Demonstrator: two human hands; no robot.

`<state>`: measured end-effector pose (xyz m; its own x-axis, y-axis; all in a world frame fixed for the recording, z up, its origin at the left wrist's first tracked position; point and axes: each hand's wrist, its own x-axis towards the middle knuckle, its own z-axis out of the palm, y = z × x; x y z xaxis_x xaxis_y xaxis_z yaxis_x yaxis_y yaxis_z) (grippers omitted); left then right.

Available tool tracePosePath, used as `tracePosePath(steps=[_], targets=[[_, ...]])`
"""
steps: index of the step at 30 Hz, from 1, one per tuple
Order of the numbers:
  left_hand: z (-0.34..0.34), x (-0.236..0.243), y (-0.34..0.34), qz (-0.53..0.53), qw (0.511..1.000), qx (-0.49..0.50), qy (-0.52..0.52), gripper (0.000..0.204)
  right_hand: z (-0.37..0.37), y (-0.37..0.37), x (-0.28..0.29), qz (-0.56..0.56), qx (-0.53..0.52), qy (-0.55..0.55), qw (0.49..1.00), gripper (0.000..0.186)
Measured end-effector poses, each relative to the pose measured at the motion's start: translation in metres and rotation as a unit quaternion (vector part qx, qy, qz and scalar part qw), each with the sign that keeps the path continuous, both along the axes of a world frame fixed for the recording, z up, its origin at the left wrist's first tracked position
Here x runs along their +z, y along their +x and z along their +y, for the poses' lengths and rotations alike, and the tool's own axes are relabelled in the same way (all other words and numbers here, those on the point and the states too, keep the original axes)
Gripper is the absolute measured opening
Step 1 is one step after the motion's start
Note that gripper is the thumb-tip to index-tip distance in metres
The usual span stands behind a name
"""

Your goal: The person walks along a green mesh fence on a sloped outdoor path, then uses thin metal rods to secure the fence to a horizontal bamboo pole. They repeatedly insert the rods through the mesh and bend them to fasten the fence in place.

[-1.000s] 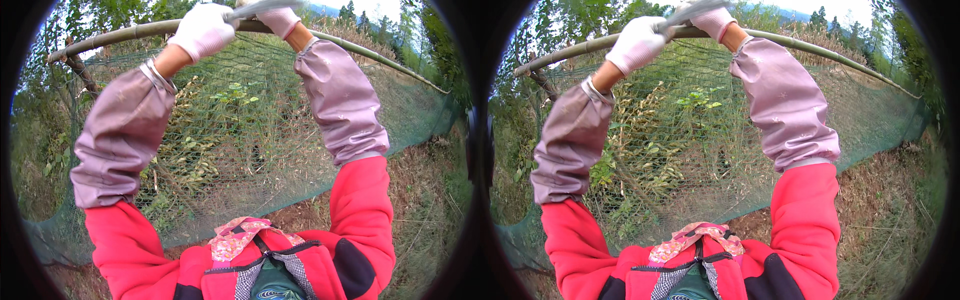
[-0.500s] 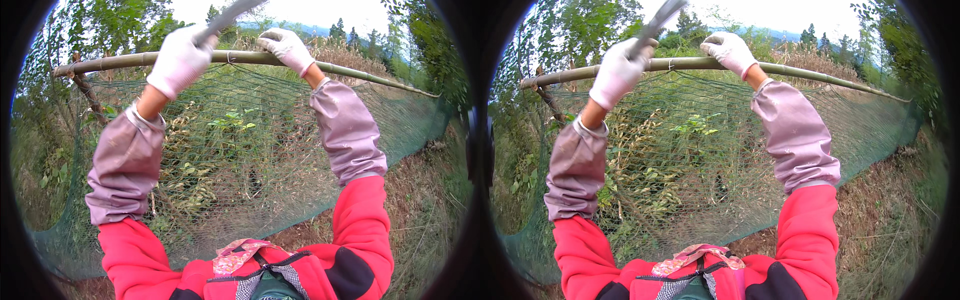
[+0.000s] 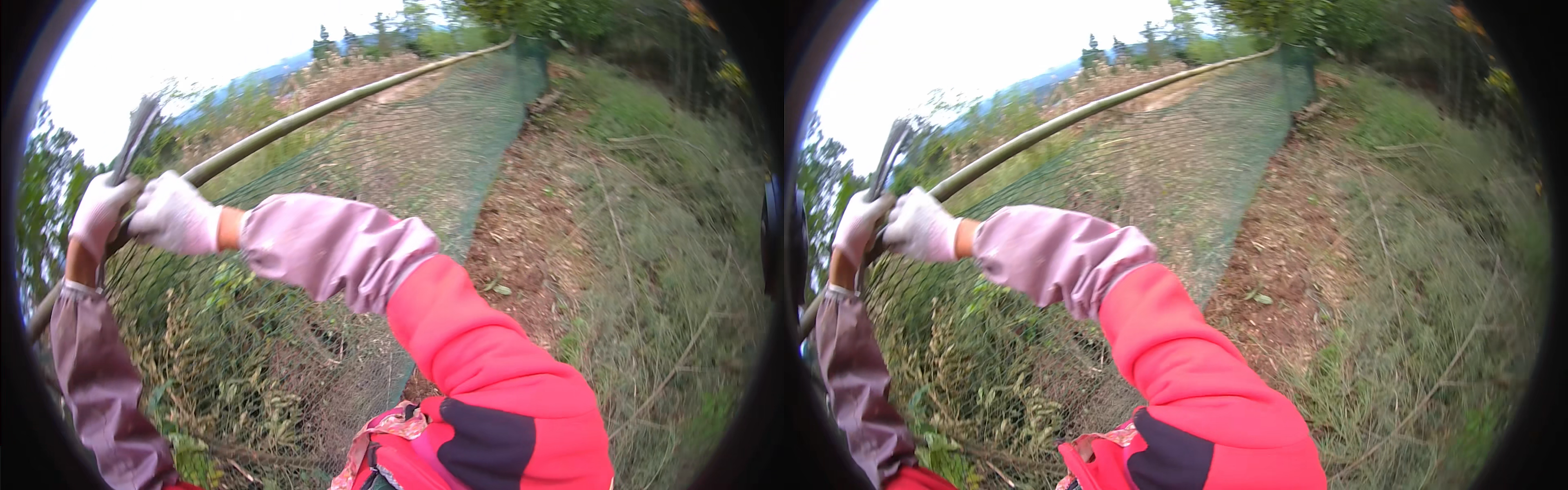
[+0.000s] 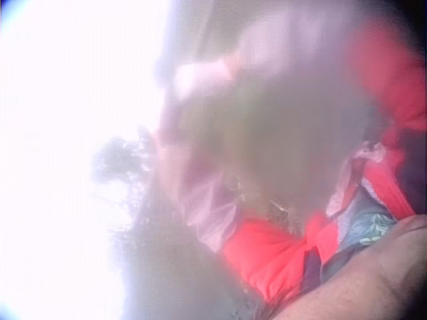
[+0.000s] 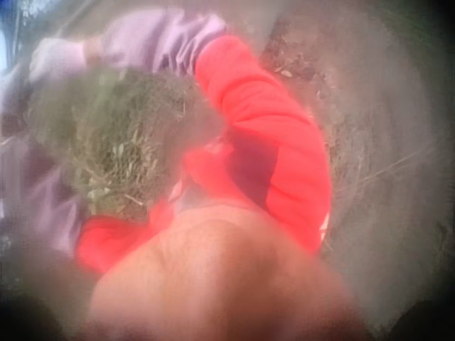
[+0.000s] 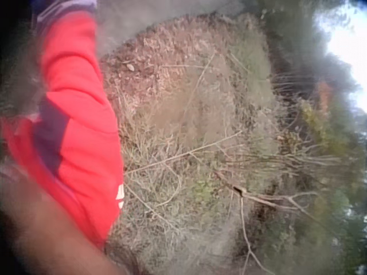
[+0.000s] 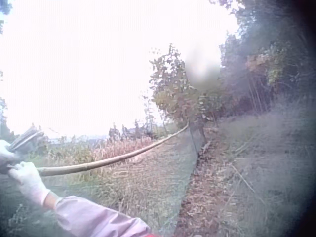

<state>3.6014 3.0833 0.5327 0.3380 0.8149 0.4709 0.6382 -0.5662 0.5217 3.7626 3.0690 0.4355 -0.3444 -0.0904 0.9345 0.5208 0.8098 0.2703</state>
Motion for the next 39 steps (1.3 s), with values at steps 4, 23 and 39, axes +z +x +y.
tracePosePath(steps=[4, 23, 39], targets=[[0.015, 0.005, -0.026, -0.056, 0.996, -0.057, -0.025, 0.026, 0.005, -0.010, -0.004, 0.034, 0.021, -0.021, 0.999, 0.009], [-0.061, -0.061, 0.033, 0.099, 0.939, 0.011, 0.329, 0.015, 0.072, -0.010, 0.057, 0.016, 0.216, -0.296, 0.930, 0.017], [-0.196, -0.002, -0.055, -0.232, 0.916, -0.171, 0.280, 0.033, 0.012, 0.019, 0.001, 0.057, -0.043, 0.042, 0.997, 0.020]])
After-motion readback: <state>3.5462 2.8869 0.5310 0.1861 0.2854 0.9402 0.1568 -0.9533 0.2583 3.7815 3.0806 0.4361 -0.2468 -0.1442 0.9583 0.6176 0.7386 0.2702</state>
